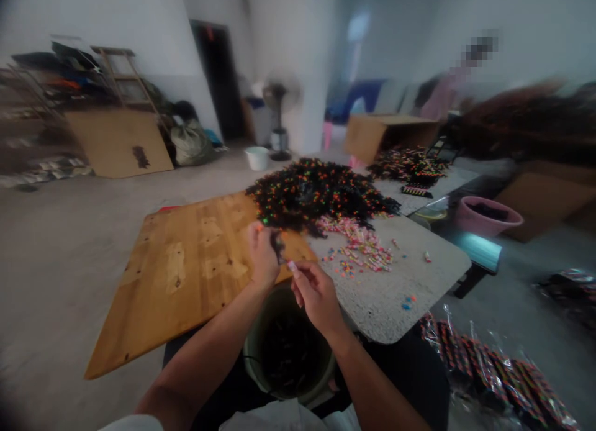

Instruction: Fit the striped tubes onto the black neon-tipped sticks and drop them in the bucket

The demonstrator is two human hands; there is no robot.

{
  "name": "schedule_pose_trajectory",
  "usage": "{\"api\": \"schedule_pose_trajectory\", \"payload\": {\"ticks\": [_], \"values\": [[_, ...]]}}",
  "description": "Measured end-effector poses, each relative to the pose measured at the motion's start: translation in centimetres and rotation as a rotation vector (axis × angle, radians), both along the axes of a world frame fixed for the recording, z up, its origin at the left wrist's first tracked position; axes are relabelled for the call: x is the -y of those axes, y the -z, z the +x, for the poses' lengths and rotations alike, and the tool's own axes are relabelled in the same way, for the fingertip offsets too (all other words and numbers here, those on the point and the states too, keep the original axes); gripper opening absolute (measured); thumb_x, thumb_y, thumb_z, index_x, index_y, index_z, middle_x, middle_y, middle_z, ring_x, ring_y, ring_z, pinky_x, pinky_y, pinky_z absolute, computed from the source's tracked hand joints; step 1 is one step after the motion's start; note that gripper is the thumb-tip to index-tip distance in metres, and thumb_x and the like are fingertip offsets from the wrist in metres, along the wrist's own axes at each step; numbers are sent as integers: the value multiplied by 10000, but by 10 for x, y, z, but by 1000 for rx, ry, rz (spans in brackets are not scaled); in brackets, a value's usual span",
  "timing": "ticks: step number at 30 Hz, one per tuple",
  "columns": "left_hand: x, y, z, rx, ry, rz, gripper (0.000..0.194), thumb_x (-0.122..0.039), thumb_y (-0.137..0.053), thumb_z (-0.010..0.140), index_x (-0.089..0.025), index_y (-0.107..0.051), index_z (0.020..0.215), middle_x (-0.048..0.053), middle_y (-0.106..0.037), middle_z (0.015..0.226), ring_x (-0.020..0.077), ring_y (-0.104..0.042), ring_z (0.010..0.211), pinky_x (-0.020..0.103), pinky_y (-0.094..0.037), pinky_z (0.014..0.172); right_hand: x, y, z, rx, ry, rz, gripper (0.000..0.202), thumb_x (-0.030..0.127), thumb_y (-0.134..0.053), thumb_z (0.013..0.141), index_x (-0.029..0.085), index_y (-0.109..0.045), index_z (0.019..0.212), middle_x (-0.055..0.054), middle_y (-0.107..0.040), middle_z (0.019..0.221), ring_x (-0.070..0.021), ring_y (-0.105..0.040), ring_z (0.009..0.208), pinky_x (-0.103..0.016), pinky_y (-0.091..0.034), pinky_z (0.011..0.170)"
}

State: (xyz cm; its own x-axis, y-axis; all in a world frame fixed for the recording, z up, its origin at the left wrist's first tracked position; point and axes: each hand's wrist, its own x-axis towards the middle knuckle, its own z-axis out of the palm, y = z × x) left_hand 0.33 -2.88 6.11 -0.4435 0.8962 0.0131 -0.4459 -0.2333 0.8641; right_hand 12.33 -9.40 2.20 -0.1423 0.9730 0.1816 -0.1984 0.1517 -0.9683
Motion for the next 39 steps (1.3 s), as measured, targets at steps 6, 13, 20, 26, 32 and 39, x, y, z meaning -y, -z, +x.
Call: {"api": "schedule_pose_trajectory", "payload": {"ticks": [6, 13, 20, 26, 32, 39], "values": [[2, -1, 2, -11, 10, 54, 168, -278, -554, 888, -275, -394, 936, -86, -460, 627, 90, -415, 442, 170, -286, 420, -1, 5, 4, -35, -50, -32, 320, 501, -682, 959, 193, -670, 1044, 43, -611, 679, -77, -481, 437, -213, -372, 400], [0, 1, 5, -13, -3, 41, 161, -293, -559, 886, -270, -406, 931, -73, -479, 663, 88, -417, 454, 173, -285, 421, 2, 9, 2, 50, 107, 77, 281, 457, -679, 981, 214, -670, 1123, 27, -623, 744, -82, -505, 490, -215, -418, 442], [-6, 9, 6, -44, -46, 7, 137, -292, -552, 892, -270, -421, 927, -68, -467, 691, 90, -428, 466, 174, -297, 425, -2, 23, 4, 318, 296, 330, 214, 367, -627, 1008, 238, -693, 1166, -85, -752, 1034, -193, -715, 816, -313, -593, 719], [-11, 16, 7, -40, -68, 24, 128, -272, -549, 904, -269, -425, 935, -69, -464, 694, 90, -419, 464, 186, -306, 433, -2, 22, 7, 474, 385, 496, 182, 293, -609, 1004, 245, -707, 1149, -101, -782, 1065, -226, -752, 916, -347, -614, 819], [-14, 24, 9, -62, -155, 40, 123, -285, -570, 904, -259, -453, 932, -51, -480, 752, 100, -466, 569, 186, -369, 511, 1, 22, 5, 455, 355, 464, 152, 302, -656, 971, 245, -712, 1101, -100, -781, 1035, -226, -748, 872, -358, -611, 787], [-13, 32, 12, 23, -117, -50, 125, -329, -523, 902, -267, -419, 929, -75, -447, 676, 95, -420, 487, 193, -345, 485, 2, 34, -7, 184, 211, 140, 206, 398, -644, 995, 219, -680, 1090, 9, -667, 764, -110, -546, 521, -235, -468, 494]]}}
